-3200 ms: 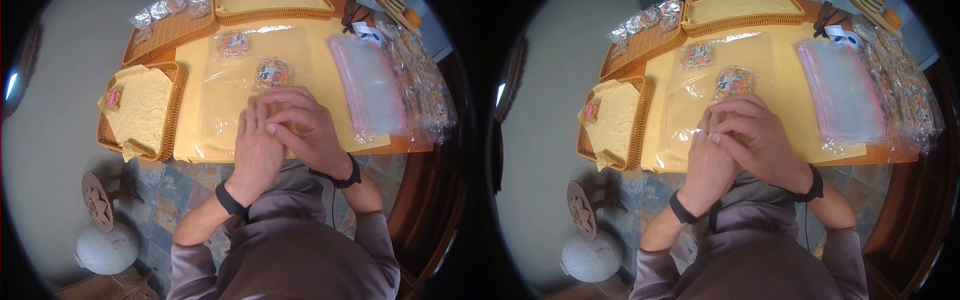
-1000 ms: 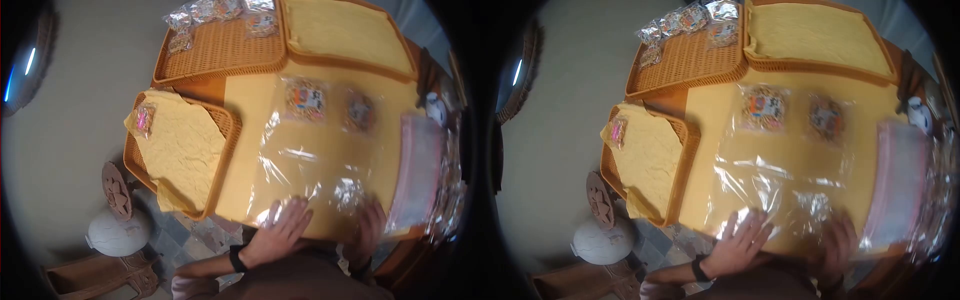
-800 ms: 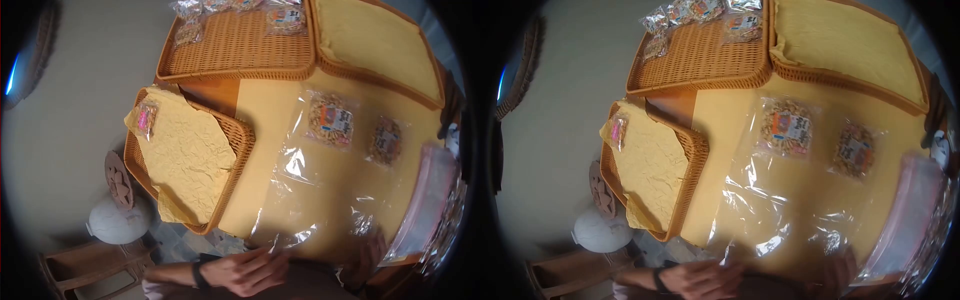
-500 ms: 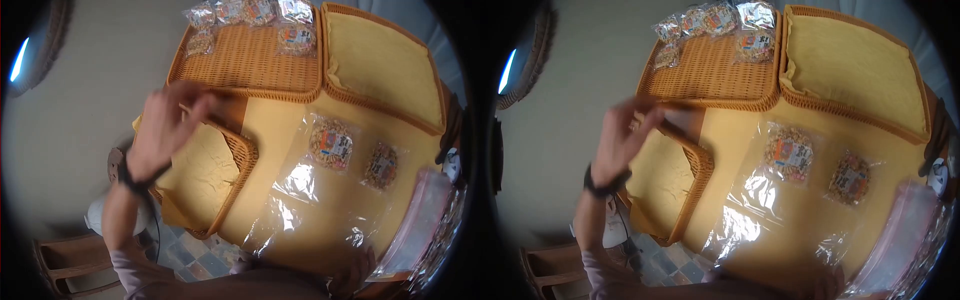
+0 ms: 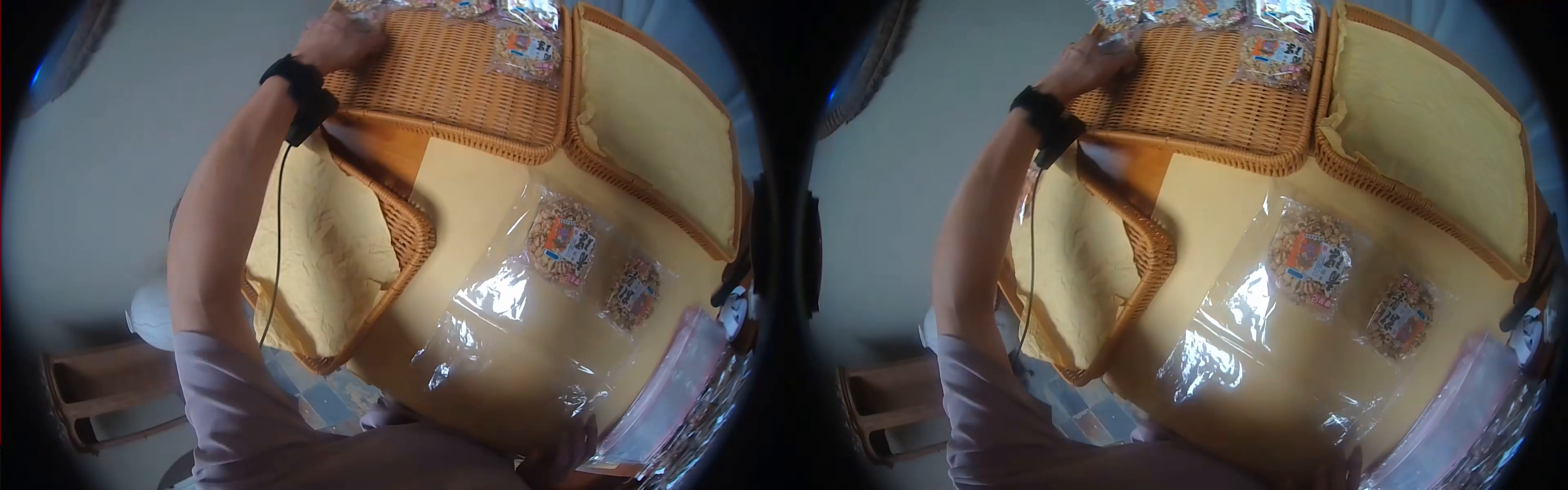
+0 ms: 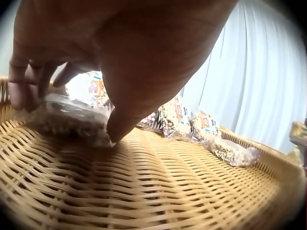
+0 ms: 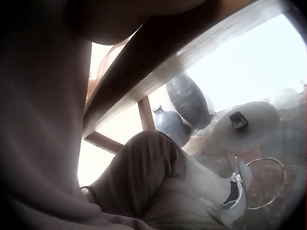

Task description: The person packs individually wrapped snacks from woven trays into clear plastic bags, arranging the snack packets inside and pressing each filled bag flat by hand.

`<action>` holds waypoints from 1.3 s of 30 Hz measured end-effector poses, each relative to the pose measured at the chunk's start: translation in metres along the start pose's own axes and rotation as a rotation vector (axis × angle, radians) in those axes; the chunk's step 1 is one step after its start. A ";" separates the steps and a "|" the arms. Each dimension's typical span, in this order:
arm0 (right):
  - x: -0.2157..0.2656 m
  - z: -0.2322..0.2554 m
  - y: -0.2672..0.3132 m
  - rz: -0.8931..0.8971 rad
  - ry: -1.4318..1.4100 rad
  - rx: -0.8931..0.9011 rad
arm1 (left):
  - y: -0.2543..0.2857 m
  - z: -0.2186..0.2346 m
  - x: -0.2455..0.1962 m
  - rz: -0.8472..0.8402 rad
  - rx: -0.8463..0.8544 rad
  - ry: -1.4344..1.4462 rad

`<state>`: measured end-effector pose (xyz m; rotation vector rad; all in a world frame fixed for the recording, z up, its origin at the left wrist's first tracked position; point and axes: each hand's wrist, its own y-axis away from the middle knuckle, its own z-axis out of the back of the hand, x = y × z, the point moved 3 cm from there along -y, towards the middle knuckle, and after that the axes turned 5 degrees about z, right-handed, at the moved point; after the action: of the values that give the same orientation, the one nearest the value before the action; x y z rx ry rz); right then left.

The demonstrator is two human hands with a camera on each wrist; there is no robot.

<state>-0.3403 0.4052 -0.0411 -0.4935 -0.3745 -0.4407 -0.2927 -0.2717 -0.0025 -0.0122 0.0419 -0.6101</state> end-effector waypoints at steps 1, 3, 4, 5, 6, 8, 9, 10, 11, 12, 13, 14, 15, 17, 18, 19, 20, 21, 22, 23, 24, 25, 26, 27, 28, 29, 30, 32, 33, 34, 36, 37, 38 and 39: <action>-0.001 0.000 0.000 0.021 0.000 0.008 | -0.008 -0.008 0.013 0.013 -0.008 -0.001; -0.003 0.001 0.001 0.061 0.004 0.019 | -0.004 -0.004 0.001 -0.070 0.120 -0.009; -0.004 0.002 0.001 0.077 0.012 0.026 | -0.004 -0.005 -0.002 -0.062 0.088 -0.076; -0.005 0.002 0.002 0.089 0.027 0.033 | 0.001 -0.002 -0.002 -0.061 0.082 -0.066; -0.006 0.002 0.003 0.098 0.048 0.034 | 0.006 -0.001 -0.002 -0.005 0.152 0.012; -0.007 0.001 0.009 0.094 0.097 0.037 | 0.015 0.002 -0.019 0.026 0.229 0.110; -0.005 -0.002 0.012 0.098 0.125 -0.017 | 0.015 0.002 -0.021 0.007 0.310 0.167; -0.003 -0.003 0.013 0.103 0.153 -0.072 | 0.016 0.000 -0.025 -0.014 0.391 0.220; 0.001 -0.003 0.010 0.100 0.171 -0.078 | 0.019 0.000 -0.031 -0.029 0.387 0.233; 0.006 -0.002 0.006 0.064 0.153 -0.091 | 0.027 0.004 -0.035 -0.002 0.227 0.164; 0.007 -0.002 0.003 0.030 0.133 -0.109 | 0.034 0.010 -0.039 0.026 0.062 0.095; 0.007 -0.002 0.002 0.030 0.147 -0.113 | 0.043 0.016 -0.044 0.018 0.058 0.106; 0.007 -0.002 0.003 0.035 0.123 -0.125 | 0.054 0.024 -0.050 0.005 0.012 0.156; 0.005 -0.003 0.002 0.046 0.114 -0.140 | 0.075 0.044 -0.058 -0.018 -0.089 0.259; 0.004 -0.001 0.004 0.061 0.104 -0.123 | 0.085 0.050 -0.057 -0.021 -0.085 0.273; 0.003 -0.001 0.004 0.076 0.094 -0.108 | 0.095 0.057 -0.053 -0.056 -0.073 0.312; 0.003 -0.001 0.001 0.086 0.075 -0.111 | 0.105 0.065 -0.054 -0.093 -0.065 0.349; 0.003 -0.003 0.001 0.085 0.086 -0.101 | 0.125 0.080 -0.062 -0.092 -0.056 0.362; 0.002 -0.005 0.003 0.104 0.087 -0.100 | 0.152 0.093 -0.067 -0.076 0.061 0.509; 0.001 -0.006 0.003 0.126 0.085 -0.100 | 0.182 0.104 -0.071 -0.057 0.177 0.654; 0.003 -0.004 0.003 0.134 0.059 -0.076 | 0.209 0.111 -0.073 -0.050 0.193 0.663; 0.003 -0.002 0.000 0.134 0.065 -0.065 | 0.235 0.118 -0.075 -0.083 0.194 0.651; 0.004 -0.001 -0.003 0.165 0.051 -0.046 | 0.261 0.121 -0.076 -0.115 0.192 0.640; 0.006 0.000 -0.003 0.189 0.036 -0.021 | 0.288 0.115 -0.072 -0.130 0.232 0.757; 0.010 0.002 -0.007 0.180 0.023 -0.012 | 0.313 0.112 -0.070 -0.153 0.263 0.869; 0.014 0.004 -0.013 0.179 0.026 -0.008 | 0.340 0.113 -0.073 -0.106 0.358 0.938; 0.019 0.009 -0.016 0.177 0.026 0.024 | 0.364 0.112 -0.075 -0.109 0.436 1.027; 0.024 0.013 -0.017 0.193 0.015 0.072 | 0.410 0.100 -0.074 -0.222 0.549 1.119; 0.028 0.014 -0.019 0.190 0.015 0.087 | 0.431 0.092 -0.072 -0.267 0.626 1.174; 0.034 0.011 -0.025 0.219 0.005 0.126 | 0.447 0.086 -0.074 -0.277 0.681 1.196; 0.044 0.002 -0.035 0.249 -0.004 0.174 | 0.480 0.068 -0.078 -0.314 0.742 1.235; 0.051 -0.005 -0.042 0.283 -0.022 0.197 | 0.494 0.057 -0.079 -0.315 0.751 1.259; 0.058 -0.010 -0.047 0.316 -0.039 0.224 | 0.507 0.047 -0.080 -0.311 0.750 1.266; 0.063 -0.016 -0.052 0.324 -0.035 0.229 | 0.518 0.037 -0.081 -0.268 0.737 1.268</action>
<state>-0.3086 0.3357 -0.0068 -0.3307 -0.3657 -0.0734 -0.0610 0.1994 0.0248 1.1030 1.0524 -0.7878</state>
